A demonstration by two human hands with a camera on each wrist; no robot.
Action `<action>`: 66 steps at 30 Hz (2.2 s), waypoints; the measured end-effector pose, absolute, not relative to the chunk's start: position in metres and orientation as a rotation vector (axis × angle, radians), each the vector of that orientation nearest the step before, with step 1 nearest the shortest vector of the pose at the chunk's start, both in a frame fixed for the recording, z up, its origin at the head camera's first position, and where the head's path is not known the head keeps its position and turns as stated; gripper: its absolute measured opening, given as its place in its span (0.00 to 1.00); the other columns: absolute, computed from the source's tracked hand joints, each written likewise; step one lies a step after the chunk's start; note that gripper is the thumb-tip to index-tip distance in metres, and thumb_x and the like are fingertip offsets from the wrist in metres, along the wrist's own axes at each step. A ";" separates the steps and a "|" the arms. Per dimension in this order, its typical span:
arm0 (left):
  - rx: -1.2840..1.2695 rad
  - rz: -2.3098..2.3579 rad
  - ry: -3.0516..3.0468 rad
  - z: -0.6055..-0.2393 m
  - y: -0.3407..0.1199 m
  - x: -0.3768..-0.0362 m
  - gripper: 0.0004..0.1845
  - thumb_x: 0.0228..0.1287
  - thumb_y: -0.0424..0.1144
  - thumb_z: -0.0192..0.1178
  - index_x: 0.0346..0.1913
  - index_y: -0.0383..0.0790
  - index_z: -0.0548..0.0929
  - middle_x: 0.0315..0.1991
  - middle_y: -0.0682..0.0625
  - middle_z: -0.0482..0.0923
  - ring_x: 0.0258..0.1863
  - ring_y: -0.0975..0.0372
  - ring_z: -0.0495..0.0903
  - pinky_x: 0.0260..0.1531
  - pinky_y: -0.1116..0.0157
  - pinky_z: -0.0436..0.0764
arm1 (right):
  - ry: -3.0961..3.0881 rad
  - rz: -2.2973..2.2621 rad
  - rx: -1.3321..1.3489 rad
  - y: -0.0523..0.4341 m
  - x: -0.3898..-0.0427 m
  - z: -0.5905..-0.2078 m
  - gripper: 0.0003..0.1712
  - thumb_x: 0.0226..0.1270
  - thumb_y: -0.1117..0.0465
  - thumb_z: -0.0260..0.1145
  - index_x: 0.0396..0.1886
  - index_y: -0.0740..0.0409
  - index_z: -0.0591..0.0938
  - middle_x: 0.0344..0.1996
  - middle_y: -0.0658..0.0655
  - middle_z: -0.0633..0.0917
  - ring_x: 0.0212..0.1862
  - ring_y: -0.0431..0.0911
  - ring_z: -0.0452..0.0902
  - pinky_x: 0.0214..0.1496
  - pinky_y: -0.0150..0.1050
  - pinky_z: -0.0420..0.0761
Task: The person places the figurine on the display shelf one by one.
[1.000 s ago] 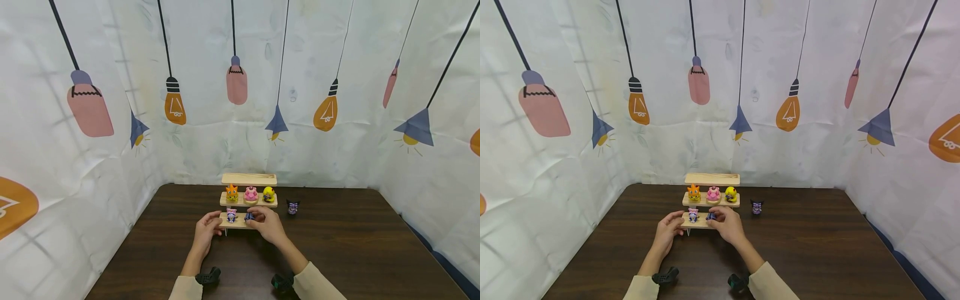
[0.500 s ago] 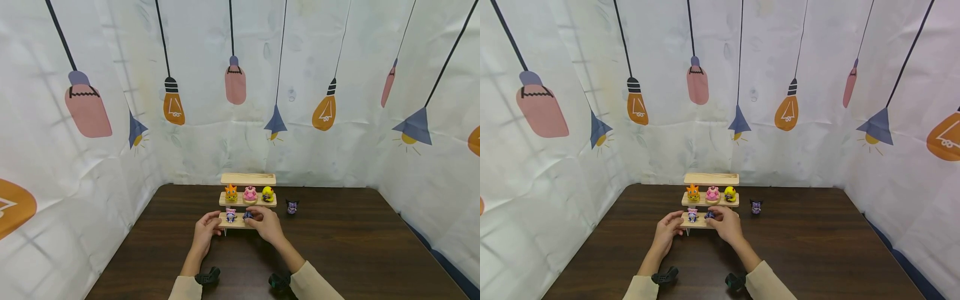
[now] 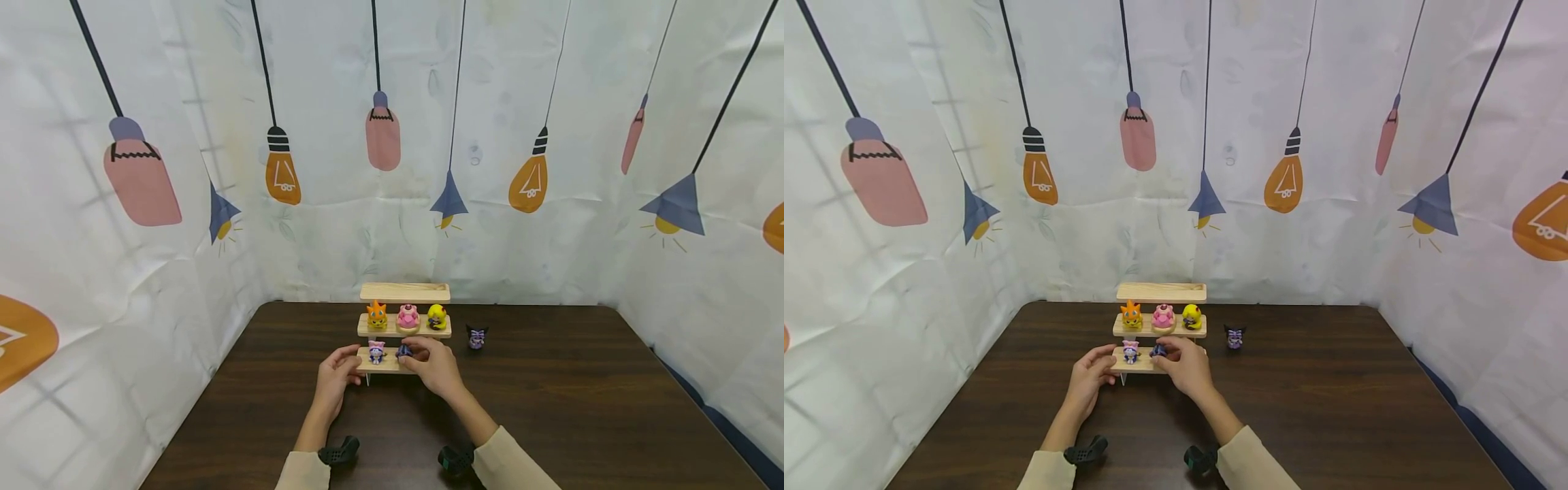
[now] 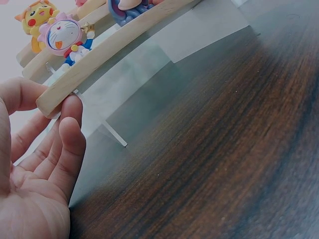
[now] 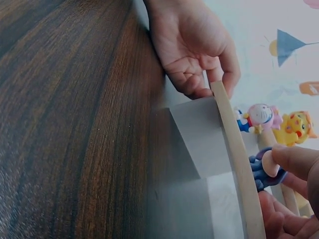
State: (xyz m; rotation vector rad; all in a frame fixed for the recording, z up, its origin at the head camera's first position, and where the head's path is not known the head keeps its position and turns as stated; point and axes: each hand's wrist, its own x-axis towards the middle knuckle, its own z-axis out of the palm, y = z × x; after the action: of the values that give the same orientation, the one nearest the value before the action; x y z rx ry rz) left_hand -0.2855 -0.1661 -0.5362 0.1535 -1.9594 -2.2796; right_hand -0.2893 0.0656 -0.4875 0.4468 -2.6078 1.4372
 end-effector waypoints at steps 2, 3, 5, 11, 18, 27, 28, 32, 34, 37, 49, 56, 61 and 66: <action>0.154 -2.279 -1.961 -0.536 -0.166 -0.285 0.20 0.69 0.29 0.59 0.61 0.28 0.79 0.38 0.49 0.86 0.25 0.62 0.82 0.24 0.68 0.81 | -2.604 1.429 0.459 0.066 -0.289 -0.488 0.19 0.63 0.54 0.76 0.54 0.47 0.88 0.46 0.56 0.90 0.41 0.44 0.85 0.41 0.41 0.85; 0.153 -2.278 -1.962 -0.536 -0.166 -0.285 0.19 0.69 0.29 0.59 0.61 0.28 0.79 0.38 0.49 0.86 0.26 0.62 0.82 0.24 0.68 0.81 | -2.605 1.429 0.457 0.066 -0.289 -0.488 0.19 0.63 0.53 0.76 0.54 0.47 0.88 0.46 0.55 0.90 0.40 0.43 0.85 0.41 0.40 0.85; 0.152 -2.278 -1.961 -0.537 -0.166 -0.286 0.19 0.69 0.30 0.59 0.61 0.28 0.79 0.37 0.49 0.86 0.26 0.62 0.82 0.24 0.68 0.81 | -2.592 1.440 0.466 0.067 -0.289 -0.488 0.20 0.63 0.53 0.76 0.54 0.49 0.88 0.45 0.56 0.90 0.40 0.44 0.85 0.41 0.39 0.85; 0.151 -2.285 -1.955 -0.538 -0.165 -0.287 0.20 0.69 0.29 0.60 0.61 0.27 0.79 0.39 0.45 0.86 0.26 0.61 0.82 0.24 0.69 0.81 | -2.550 1.504 0.489 0.075 -0.290 -0.489 0.21 0.63 0.53 0.76 0.54 0.55 0.87 0.44 0.57 0.90 0.39 0.44 0.85 0.38 0.36 0.85; 0.151 -2.278 -1.967 -0.539 -0.165 -0.287 0.20 0.69 0.29 0.60 0.61 0.28 0.79 0.41 0.39 0.85 0.26 0.62 0.82 0.24 0.69 0.82 | -2.616 1.539 0.534 0.097 -0.292 -0.488 0.13 0.67 0.52 0.72 0.48 0.50 0.89 0.40 0.51 0.90 0.38 0.41 0.82 0.36 0.33 0.81; 0.138 -2.277 -1.954 -0.538 -0.165 -0.286 0.20 0.69 0.30 0.60 0.61 0.26 0.78 0.39 0.43 0.86 0.25 0.62 0.82 0.23 0.69 0.81 | -2.741 1.702 0.866 0.137 -0.303 -0.477 0.14 0.74 0.53 0.66 0.49 0.57 0.87 0.43 0.57 0.86 0.38 0.43 0.77 0.40 0.38 0.82; 0.137 -2.276 -1.952 -0.538 -0.165 -0.286 0.19 0.68 0.30 0.60 0.61 0.26 0.78 0.39 0.44 0.86 0.25 0.62 0.82 0.23 0.69 0.81 | -2.760 1.700 0.893 0.143 -0.305 -0.475 0.15 0.74 0.53 0.65 0.48 0.58 0.87 0.43 0.57 0.86 0.39 0.43 0.78 0.42 0.40 0.83; 0.137 -2.285 -1.946 -0.538 -0.165 -0.286 0.19 0.68 0.29 0.60 0.60 0.28 0.79 0.38 0.48 0.86 0.25 0.62 0.82 0.23 0.69 0.81 | -2.813 1.667 0.871 0.168 -0.311 -0.471 0.15 0.75 0.52 0.64 0.44 0.59 0.86 0.38 0.61 0.85 0.37 0.50 0.80 0.42 0.49 0.84; 0.131 -2.287 -1.944 -0.538 -0.165 -0.286 0.19 0.68 0.29 0.60 0.60 0.28 0.79 0.37 0.49 0.86 0.25 0.62 0.82 0.23 0.69 0.81 | -2.790 1.646 0.775 0.179 -0.314 -0.473 0.14 0.75 0.53 0.64 0.43 0.59 0.86 0.37 0.63 0.85 0.37 0.55 0.80 0.39 0.49 0.83; 0.117 -2.279 -1.945 -0.539 -0.165 -0.286 0.19 0.68 0.29 0.60 0.60 0.26 0.79 0.36 0.50 0.86 0.25 0.63 0.81 0.23 0.69 0.81 | -2.702 1.643 0.542 0.192 -0.319 -0.478 0.12 0.75 0.54 0.65 0.43 0.58 0.85 0.37 0.64 0.84 0.36 0.56 0.78 0.37 0.46 0.81; 0.150 -2.282 -1.966 -0.535 -0.165 -0.284 0.20 0.69 0.30 0.61 0.62 0.28 0.78 0.37 0.48 0.85 0.26 0.62 0.82 0.25 0.69 0.82 | -2.472 1.707 -0.065 0.204 -0.331 -0.496 0.25 0.72 0.56 0.68 0.63 0.62 0.75 0.50 0.61 0.78 0.52 0.52 0.75 0.46 0.38 0.76; 0.129 -2.277 -1.958 -0.537 -0.166 -0.285 0.19 0.68 0.31 0.61 0.60 0.28 0.79 0.33 0.49 0.85 0.25 0.62 0.82 0.24 0.69 0.82 | -2.539 1.798 -0.065 0.207 -0.335 -0.512 0.36 0.73 0.56 0.66 0.74 0.62 0.65 0.68 0.70 0.71 0.68 0.64 0.70 0.66 0.57 0.74; 0.134 -2.284 -1.956 -0.538 -0.165 -0.285 0.19 0.68 0.30 0.60 0.60 0.29 0.80 0.33 0.50 0.85 0.25 0.62 0.82 0.23 0.69 0.81 | -2.571 1.820 -0.047 0.207 -0.339 -0.523 0.36 0.73 0.57 0.66 0.75 0.63 0.65 0.69 0.72 0.72 0.68 0.64 0.72 0.67 0.56 0.75; 0.137 -2.288 -1.952 -0.538 -0.165 -0.285 0.19 0.68 0.30 0.60 0.60 0.29 0.80 0.32 0.50 0.85 0.25 0.61 0.82 0.23 0.69 0.81 | -2.611 1.793 -0.021 0.209 -0.343 -0.526 0.35 0.74 0.56 0.66 0.75 0.63 0.66 0.69 0.73 0.72 0.67 0.64 0.72 0.67 0.57 0.76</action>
State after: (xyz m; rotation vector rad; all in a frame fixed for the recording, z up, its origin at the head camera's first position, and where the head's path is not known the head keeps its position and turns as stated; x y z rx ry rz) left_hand -0.2854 -0.1655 -0.5380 0.1370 -1.9517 -2.2878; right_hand -0.3427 0.2085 -0.5259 -0.0207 -2.6109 1.7927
